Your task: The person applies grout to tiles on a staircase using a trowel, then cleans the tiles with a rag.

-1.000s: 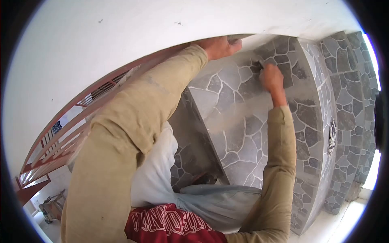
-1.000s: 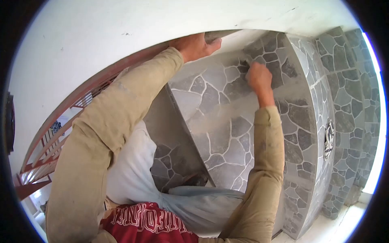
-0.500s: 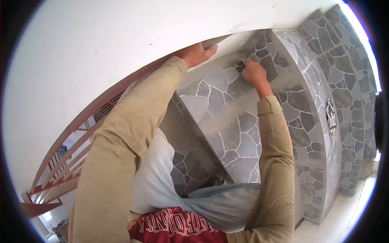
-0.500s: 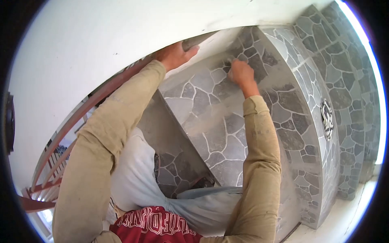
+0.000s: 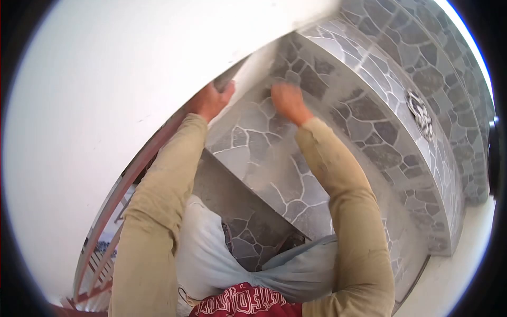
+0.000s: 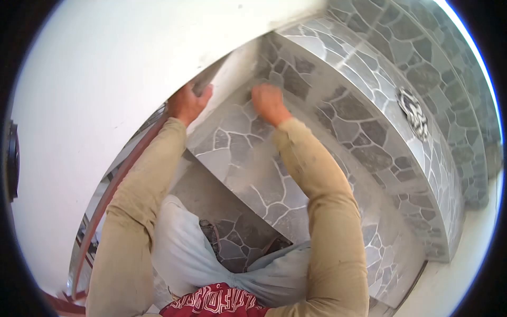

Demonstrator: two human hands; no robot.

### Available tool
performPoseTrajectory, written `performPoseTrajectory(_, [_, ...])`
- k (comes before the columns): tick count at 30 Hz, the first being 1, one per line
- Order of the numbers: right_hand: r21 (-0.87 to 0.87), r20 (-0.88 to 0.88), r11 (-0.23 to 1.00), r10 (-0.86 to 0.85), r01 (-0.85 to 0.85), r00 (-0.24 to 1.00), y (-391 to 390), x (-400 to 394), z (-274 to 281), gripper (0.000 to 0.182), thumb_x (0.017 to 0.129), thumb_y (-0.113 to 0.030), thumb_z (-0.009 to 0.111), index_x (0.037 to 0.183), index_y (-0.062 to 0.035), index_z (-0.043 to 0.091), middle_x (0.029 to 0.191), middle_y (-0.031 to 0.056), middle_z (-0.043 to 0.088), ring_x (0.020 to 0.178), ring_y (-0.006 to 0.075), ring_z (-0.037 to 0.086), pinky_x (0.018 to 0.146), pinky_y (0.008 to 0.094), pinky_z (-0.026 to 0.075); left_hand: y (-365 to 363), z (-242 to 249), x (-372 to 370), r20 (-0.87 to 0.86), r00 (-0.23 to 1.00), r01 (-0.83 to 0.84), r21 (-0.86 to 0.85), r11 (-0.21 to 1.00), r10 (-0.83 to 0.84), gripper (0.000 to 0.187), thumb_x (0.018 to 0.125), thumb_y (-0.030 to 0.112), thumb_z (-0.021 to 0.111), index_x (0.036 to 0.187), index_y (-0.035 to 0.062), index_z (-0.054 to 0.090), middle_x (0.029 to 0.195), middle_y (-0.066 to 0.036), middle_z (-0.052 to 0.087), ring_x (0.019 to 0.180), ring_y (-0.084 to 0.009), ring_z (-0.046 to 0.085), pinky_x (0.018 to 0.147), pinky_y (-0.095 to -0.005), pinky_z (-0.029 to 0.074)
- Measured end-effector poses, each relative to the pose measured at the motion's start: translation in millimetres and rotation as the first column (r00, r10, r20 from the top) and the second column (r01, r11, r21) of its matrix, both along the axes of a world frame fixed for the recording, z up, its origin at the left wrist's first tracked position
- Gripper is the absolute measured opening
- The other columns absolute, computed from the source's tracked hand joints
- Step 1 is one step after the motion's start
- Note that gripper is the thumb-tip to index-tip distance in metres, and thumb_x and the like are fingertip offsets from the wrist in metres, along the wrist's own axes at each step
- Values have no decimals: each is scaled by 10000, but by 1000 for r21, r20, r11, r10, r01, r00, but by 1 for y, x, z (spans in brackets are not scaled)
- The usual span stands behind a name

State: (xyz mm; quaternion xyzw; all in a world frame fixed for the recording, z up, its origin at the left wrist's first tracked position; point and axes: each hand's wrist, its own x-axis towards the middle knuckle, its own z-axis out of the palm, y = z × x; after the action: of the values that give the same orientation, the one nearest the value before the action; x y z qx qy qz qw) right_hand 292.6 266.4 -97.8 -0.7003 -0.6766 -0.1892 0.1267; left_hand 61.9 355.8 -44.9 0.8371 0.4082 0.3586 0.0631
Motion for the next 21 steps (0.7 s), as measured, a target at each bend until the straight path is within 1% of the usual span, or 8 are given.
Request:
performPoseTrajectory(1, [-139, -81, 987, -91, 79, 993, 9, 18, 14, 146, 800, -132, 544, 819, -56, 668, 814, 183, 673, 776, 334, 673, 670, 448, 535, -2, 3, 1, 24, 1000, -10, 40, 999, 9, 619, 785, 451, 661, 1220, 20, 569, 1182, -200, 604, 1106, -351, 565, 936, -410, 447])
performPoseTrajectory(2, [-137, -80, 987, -97, 85, 992, 12, 27, 22, 146, 800, -132, 544, 819, -56, 668, 814, 183, 673, 776, 334, 673, 670, 448, 535, 0, 1, 2, 42, 999, -12, 152, 988, 5, 602, 785, 449, 661, 1206, 26, 580, 1162, -203, 613, 1088, -359, 571, 932, -413, 447])
performPoseTrajectory(6, [-273, -95, 957, -132, 102, 987, 9, 28, 33, 168, 791, -110, 536, 843, -35, 677, 888, 209, 679, 864, 371, 669, 734, 477, 537, 5, -5, -1, -4, 998, -57, 161, 985, 59, 608, 788, 449, 660, 1218, 27, 570, 1172, -203, 610, 1091, -363, 569, 930, -415, 448])
performPoseTrajectory(11, [-369, -63, 927, -96, 66, 993, -10, 19, 36, 164, 779, -92, 543, 854, -18, 670, 914, 220, 677, 886, 389, 661, 759, 495, 530, 3, -6, 1, -15, 999, -34, 10, 999, 34, 747, 790, 542, 612, 1265, -27, 520, 1264, -252, 541, 1164, -381, 526, 1000, -420, 409])
performPoseTrajectory(13, [-402, -53, 894, -236, 196, 970, -1, 30, 35, 182, 775, -93, 545, 892, -5, 653, 941, 234, 669, 913, 405, 648, 782, 504, 522, -2, -3, 1, -4, 998, -64, -1, 998, 64, 757, 789, 559, 607, 1262, -27, 523, 1261, -249, 544, 1160, -380, 529, 999, -419, 411])
performPoseTrajectory(15, [-356, -67, 922, -190, 154, 979, 1, 36, 34, 197, 782, -110, 542, 897, 3, 654, 949, 247, 662, 944, 424, 632, 811, 500, 514, -1, -2, 1, -19, 998, -60, -33, 998, 60, 770, 787, 583, 612, 1305, 25, 494, 1258, -204, 567, 1157, -355, 540, 999, -426, 409])
performPoseTrajectory(19, [-497, 53, 856, -138, 146, 989, 0, 19, 34, 212, 787, -108, 538, 928, -5, 658, 973, 257, 653, 966, 434, 619, 830, 493, 508, 3, 5, -4, -27, 999, -40, -59, 997, 39, 753, 785, 584, 619, 1278, 25, 512, 1204, -196, 593, 1108, -352, 572, 955, -427, 447])
performPoseTrajectory(21, [-398, 3, 889, -245, 226, 969, 7, 34, 26, 232, 783, -103, 540, 959, -7, 655, 1002, 263, 646, 976, 438, 614, 842, 493, 503, 1, -7, -5, -40, 999, -30, -81, 996, 27, 744, 783, 583, 623, 1267, 27, 520, 1185, -192, 602, 1087, -348, 585, 936, -426, 462])
